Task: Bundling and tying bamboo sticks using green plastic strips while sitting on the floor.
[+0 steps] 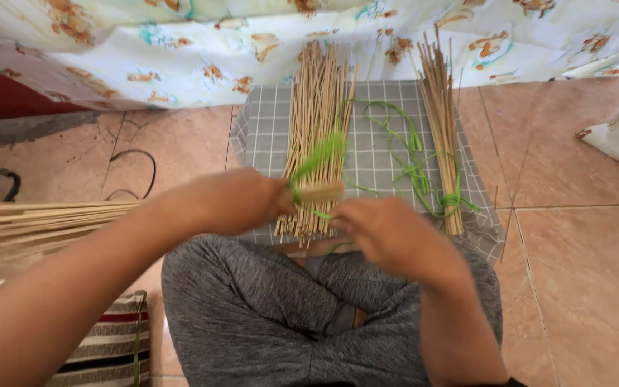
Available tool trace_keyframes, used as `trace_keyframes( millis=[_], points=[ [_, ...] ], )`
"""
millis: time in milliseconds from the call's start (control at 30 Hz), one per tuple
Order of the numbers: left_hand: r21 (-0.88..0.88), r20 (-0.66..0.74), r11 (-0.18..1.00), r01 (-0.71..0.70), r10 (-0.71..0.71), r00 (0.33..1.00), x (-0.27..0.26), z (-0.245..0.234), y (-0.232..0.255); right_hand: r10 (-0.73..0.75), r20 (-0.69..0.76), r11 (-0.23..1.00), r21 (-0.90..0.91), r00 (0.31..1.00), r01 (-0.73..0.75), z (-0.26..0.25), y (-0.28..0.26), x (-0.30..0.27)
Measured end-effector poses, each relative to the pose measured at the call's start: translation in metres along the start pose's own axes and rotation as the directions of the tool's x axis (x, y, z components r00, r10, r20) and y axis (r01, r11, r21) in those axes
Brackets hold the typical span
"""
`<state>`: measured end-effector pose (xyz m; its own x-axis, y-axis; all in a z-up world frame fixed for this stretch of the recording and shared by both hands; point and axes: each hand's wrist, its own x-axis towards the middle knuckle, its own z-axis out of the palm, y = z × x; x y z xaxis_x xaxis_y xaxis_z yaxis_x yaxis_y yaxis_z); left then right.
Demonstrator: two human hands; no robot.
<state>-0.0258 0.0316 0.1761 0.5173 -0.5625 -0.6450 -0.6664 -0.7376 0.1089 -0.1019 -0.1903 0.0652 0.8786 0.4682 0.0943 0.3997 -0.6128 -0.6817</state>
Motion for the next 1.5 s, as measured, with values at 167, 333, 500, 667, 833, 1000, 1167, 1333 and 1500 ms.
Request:
trace_keyframes(
  millis=[167,333,500,667,833,1000,1167,1333,1500],
  points=[
    [-0.16,0.102,0.966,-0.205,0.223,0.97,-0.016,-0.005,0.04,-0.207,-0.158,0.797,0.545,0.966,0.26,0.006,0.033,0.015],
    [-0.251,0.009,0.962,-0.106,0.111,0.994,0.007,-0.017,0.005,-0.038,-0.031,0.863,0.503,0.999,0.048,0.011,0.013,0.019],
    [0.237,-0.162,0.965,0.117,-0.079,0.984,0.023,0.016,-0.025,0.025,0.122,1.0,-0.016,0.992,-0.024,-0.02,-0.029,-0.004],
    [0.414,-0.096,0.899,-0.14,0.196,0.976,0.031,0.077,0.018,-0.194,-0.202,0.977,-0.126,0.96,0.171,-0.037,-0.03,-0.011],
    [0.333,0.013,0.855,-0.397,0.417,0.909,0.001,0.04,0.06,-0.096,-0.275,0.995,-0.029,0.957,0.092,-0.031,0.003,0.007],
    [0.041,-0.138,0.995,-0.088,0.092,0.986,-0.013,-0.032,0.037,0.04,0.048,0.939,0.339,0.998,-0.054,0.01,0.027,0.008],
    [0.043,-0.075,0.995,-0.089,0.092,0.993,-0.003,0.004,0.015,-0.168,-0.102,0.984,0.049,0.981,0.173,-0.026,-0.009,-0.003],
    [-0.233,0.091,0.927,-0.294,0.322,0.942,-0.018,0.006,0.036,-0.321,-0.178,0.792,0.488,0.93,0.366,-0.003,0.039,0.013],
    [-0.077,-0.198,0.993,-0.093,0.076,0.977,0.015,0.006,0.0,-0.13,0.11,0.968,0.229,0.985,0.102,0.002,-0.006,0.009]
  ],
)
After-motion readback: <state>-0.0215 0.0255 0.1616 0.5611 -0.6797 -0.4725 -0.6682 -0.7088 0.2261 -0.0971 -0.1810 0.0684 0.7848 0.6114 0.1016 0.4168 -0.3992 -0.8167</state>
